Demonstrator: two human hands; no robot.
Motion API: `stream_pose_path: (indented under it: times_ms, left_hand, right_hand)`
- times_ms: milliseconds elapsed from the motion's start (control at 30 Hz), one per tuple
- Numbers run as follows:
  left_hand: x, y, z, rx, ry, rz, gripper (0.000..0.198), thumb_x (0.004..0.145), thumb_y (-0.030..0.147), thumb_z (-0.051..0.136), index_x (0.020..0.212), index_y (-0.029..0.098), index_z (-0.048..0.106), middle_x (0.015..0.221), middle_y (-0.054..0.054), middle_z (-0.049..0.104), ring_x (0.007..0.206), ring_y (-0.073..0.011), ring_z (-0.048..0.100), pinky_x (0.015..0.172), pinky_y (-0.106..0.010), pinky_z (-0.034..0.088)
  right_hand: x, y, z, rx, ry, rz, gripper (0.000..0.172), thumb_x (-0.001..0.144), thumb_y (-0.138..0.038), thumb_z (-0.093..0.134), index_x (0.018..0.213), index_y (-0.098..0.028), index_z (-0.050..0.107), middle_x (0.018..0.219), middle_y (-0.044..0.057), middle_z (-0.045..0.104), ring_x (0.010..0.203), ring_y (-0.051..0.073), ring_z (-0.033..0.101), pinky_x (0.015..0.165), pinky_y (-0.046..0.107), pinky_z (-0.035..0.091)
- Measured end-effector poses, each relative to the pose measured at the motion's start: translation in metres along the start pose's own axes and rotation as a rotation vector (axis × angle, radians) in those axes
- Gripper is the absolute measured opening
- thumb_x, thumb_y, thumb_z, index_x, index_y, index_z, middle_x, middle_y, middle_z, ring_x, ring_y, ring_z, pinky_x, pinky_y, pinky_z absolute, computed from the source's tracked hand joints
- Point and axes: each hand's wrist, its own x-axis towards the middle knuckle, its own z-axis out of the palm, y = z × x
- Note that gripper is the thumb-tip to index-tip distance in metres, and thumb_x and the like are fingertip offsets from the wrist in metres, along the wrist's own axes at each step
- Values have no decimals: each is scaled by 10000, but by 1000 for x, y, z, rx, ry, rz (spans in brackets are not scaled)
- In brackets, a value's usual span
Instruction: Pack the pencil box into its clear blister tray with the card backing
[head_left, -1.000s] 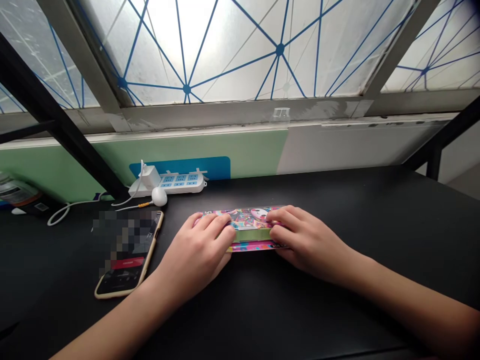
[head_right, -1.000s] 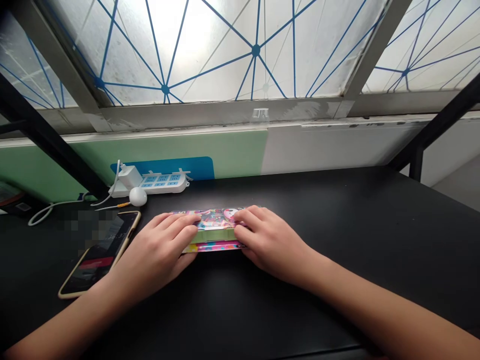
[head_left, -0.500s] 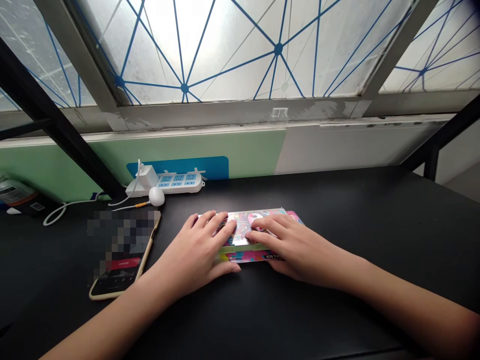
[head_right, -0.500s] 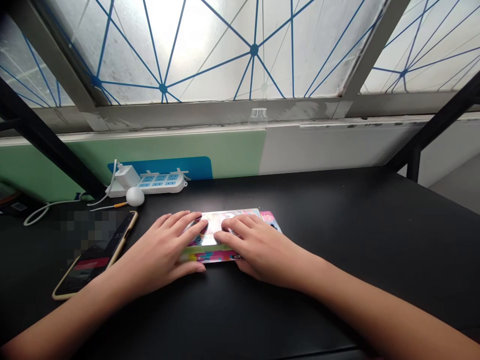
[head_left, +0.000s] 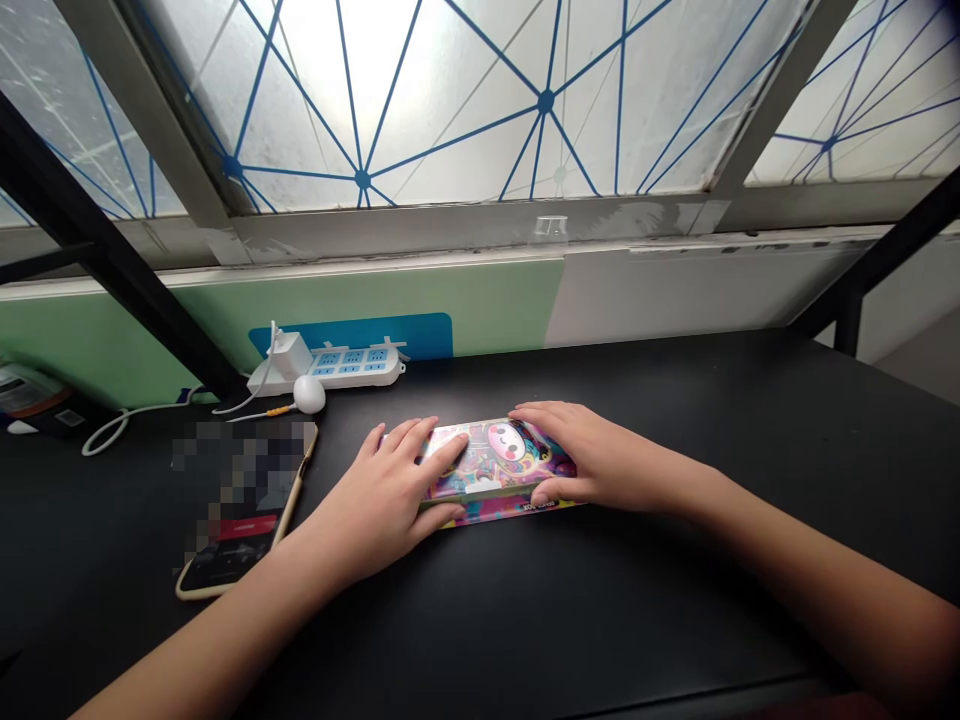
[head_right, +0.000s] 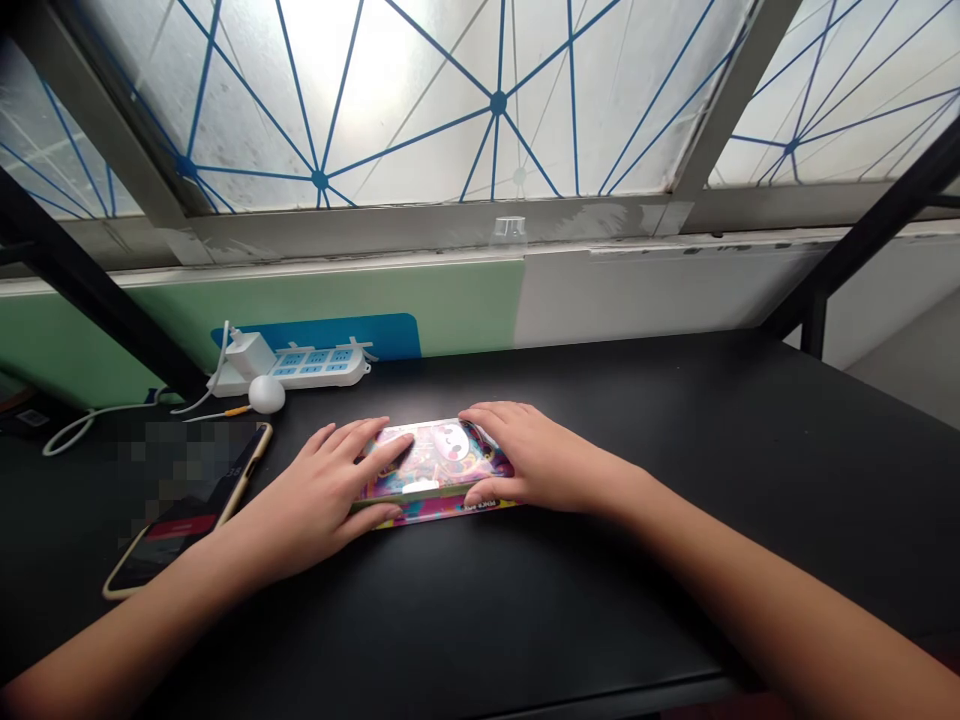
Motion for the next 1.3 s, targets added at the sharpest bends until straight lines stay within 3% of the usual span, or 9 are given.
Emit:
stream_pose_path:
  times_ms: [133, 367, 600, 700, 800, 900, 1100, 1200, 1300]
  left_hand:
    - [1, 2, -8, 17, -30, 102, 503, 1036, 336, 514, 1532, 366, 434, 1586, -207, 413, 1428, -399, 443, 1054, -667, 416]
    - [2, 2, -17, -27, -56, 223, 546, 1004, 146, 511, 1486, 401, 496, 1631, -178, 368, 1464, -421, 401, 1032, -669, 452]
    - [2, 0, -13, -153, 4, 225, 421, 1011, 276, 558, 1408, 415, 587, 1642, -110, 370, 1494, -372, 361, 1118, -674, 360]
    - [3, 1, -9, -139, 11, 141, 402, 1013, 340, 555, 1415, 321, 577, 1637, -129, 380, 1493, -358, 368, 1150, -682, 310]
    - [4, 0, -5, -97, 4, -10, 559, 988, 452, 580, 1484, 213, 482, 1624, -187, 385, 1492, -372, 364, 1159, -696, 284]
    - [5, -3, -4, -105, -32, -104, 737, 946, 559, 603, 1547, 196, 379, 1603, -192, 418, 1470, -389, 390, 1149, -716, 277]
    - [5, -4, -7, -138, 22, -48, 698, 909, 464, 690, 1493, 168, 448, 1429, -179, 566, 1294, -345, 532, 1070, -549, 445]
    - [4, 0, -6, -69, 104, -25, 732, 877, 431, 743, 1498, 192, 437, 1397, -174, 567, 1258, -353, 530, 1091, -608, 396]
    - [3, 5, -6, 24, 218, 5, 707, 887, 396, 746, 1496, 207, 441, 1407, -184, 547, 1287, -364, 504, 1143, -666, 296]
  right_hand:
    - [1, 1, -2, 47, -27, 25, 820, 834, -665, 687, 1451, -165, 481, 1375, 189, 603, 1232, 361, 573, 998, 527, 501]
    - [0, -1, 1, 91, 23, 7, 806, 813, -650, 713, 1442, -192, 504, 1305, 165, 636, 1162, 341, 599, 943, 500, 527]
    - [0, 1, 1, 97, 12, 18, 816, 807, -653, 716, 1438, -180, 506, 1315, 173, 627, 1173, 342, 593, 961, 505, 518]
    - [0, 1, 0, 96, 21, 11, 819, 802, -647, 721, 1446, -192, 502, 1315, 167, 630, 1167, 343, 595, 957, 507, 520]
    - [0, 2, 0, 98, 18, 12, 819, 803, -643, 721, 1447, -188, 500, 1321, 167, 626, 1182, 342, 587, 964, 501, 518]
    - [0, 2, 1, 105, 15, 18, 816, 810, -629, 721, 1453, -182, 488, 1343, 169, 610, 1205, 334, 576, 991, 493, 505]
    - [-1, 5, 1, 92, 38, 6, 875, 759, -665, 758, 1453, -203, 493, 1373, 165, 604, 1250, 354, 553, 1019, 524, 481]
    - [-1, 9, -3, 86, 96, 25, 861, 747, -683, 761, 1429, -218, 518, 1388, 167, 603, 1298, 370, 528, 1036, 549, 465]
    - [0, 10, -10, 45, 191, 36, 728, 795, -642, 741, 1368, -232, 559, 1332, 157, 644, 1253, 365, 570, 1065, 601, 420]
